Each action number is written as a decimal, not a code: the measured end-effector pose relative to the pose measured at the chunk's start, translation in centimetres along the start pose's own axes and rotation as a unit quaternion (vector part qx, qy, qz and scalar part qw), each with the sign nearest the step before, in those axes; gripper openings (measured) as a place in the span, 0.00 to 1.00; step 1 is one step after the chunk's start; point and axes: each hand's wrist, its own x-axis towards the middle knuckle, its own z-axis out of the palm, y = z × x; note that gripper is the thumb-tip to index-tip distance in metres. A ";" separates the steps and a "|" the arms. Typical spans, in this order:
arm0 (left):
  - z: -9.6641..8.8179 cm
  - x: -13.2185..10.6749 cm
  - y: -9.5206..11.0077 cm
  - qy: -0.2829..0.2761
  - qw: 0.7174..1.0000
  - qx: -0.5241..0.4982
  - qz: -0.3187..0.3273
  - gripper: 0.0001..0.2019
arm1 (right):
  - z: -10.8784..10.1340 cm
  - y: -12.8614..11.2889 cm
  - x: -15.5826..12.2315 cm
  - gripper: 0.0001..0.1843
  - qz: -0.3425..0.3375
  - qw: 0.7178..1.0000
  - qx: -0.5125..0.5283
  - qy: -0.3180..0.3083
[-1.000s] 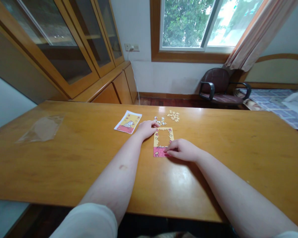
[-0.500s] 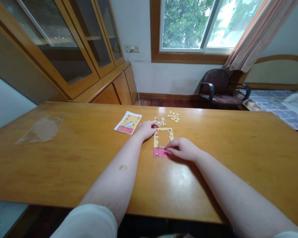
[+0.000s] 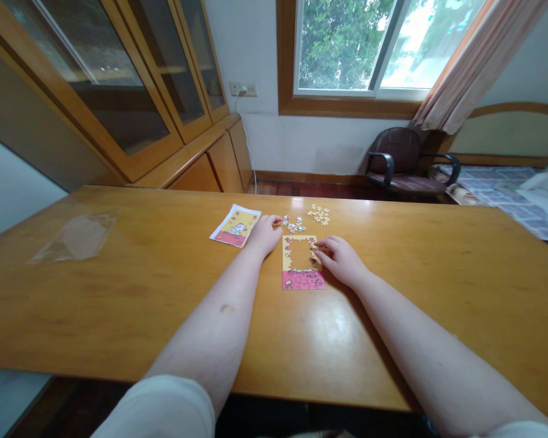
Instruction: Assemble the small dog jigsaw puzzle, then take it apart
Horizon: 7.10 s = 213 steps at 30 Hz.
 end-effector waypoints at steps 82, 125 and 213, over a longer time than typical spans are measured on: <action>0.1 -0.5 0.8 -0.273 0.942 0.090 0.172 0.26 | -3.2 4.3 -0.1 0.20 -0.100 0.982 -0.118 -0.112; 0.4 -0.3 0.3 -0.121 0.979 0.083 0.139 0.20 | -2.3 8.6 2.5 0.17 0.223 0.917 0.289 0.163; 1.0 0.1 -0.4 -0.108 0.985 0.044 0.129 0.18 | 1.6 -1.6 1.9 0.04 -0.058 0.992 0.079 -0.079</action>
